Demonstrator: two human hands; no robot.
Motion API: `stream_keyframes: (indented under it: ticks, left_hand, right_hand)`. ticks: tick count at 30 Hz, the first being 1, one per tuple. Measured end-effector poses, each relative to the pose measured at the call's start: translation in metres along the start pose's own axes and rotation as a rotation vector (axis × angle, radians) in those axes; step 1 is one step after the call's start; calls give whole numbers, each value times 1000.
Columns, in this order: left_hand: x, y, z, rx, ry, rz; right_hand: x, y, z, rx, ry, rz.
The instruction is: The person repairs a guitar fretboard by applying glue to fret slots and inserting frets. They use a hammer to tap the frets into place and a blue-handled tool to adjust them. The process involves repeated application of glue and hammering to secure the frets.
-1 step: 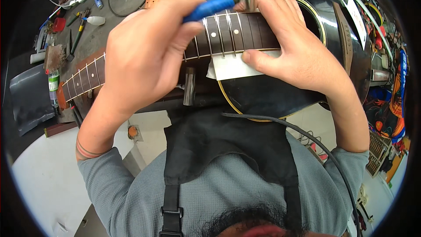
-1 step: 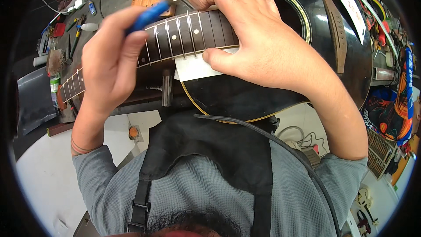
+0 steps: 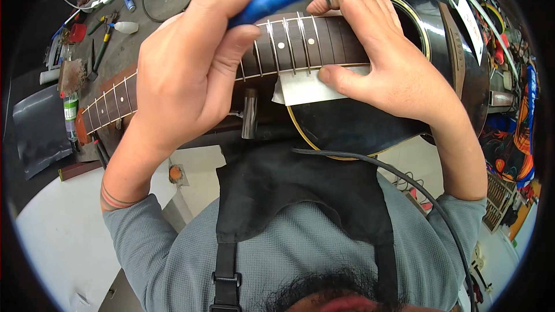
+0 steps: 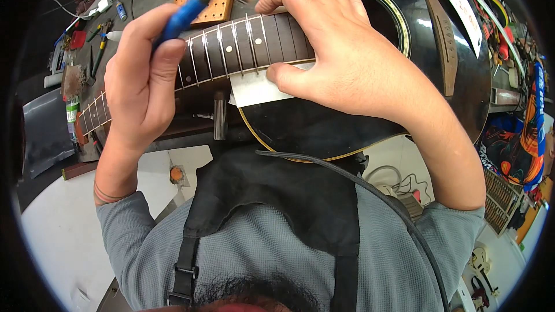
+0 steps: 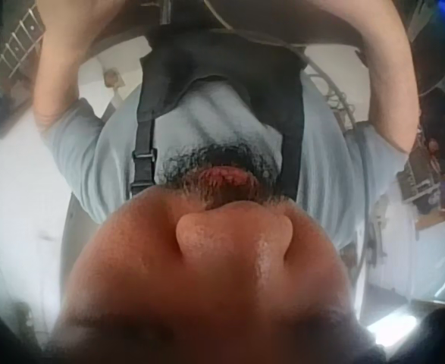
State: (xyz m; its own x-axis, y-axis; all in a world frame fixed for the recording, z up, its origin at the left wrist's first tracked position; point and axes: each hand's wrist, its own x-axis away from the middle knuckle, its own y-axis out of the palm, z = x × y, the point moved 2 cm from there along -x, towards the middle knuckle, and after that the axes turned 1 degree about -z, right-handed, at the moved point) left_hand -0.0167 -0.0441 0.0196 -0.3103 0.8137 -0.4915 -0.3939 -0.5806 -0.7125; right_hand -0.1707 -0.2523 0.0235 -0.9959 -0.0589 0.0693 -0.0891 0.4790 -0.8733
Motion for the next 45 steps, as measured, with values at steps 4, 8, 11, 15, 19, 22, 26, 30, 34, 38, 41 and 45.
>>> stream_keyframes:
  ticks: [4,8,11,15,19,22,26,30,34,38,41,45]
  left_hand:
    - [1,1,-5,-227,107,-270]
    - [1,5,-3,-17,76,-22]
    - [1,1,-2,-236,96,-327]
    - [4,-1,0,-49,139,-50]
    - [7,-3,0,-167,148,-343]
    - [6,-7,4,-35,215,-154]
    - [10,-2,3,-156,200,-351]
    - [9,0,6,9,218,-147]
    - [11,-2,4,-98,257,-256]
    - [10,-6,5,-70,276,-241]
    - [14,-4,6,-116,238,-270]
    - [9,-7,9,-163,183,-372]
  right_hand:
    - [0,1,3,1,-4,0]
    - [-1,1,3,2,-31,20]
    - [0,1,3,-14,-30,28]
    - [-1,1,3,-36,-30,25]
    - [1,-9,-11,-78,10,5]
    - [1,-4,-4,-33,-13,3]
    - [-3,3,15,30,64,-81]
    - [0,-1,-4,-46,-6,15]
    - [-2,1,9,16,65,-67]
    - [1,-4,-8,-42,19,4]
    - [3,-4,-11,-52,12,25]
    - [2,-1,-2,-37,1,10]
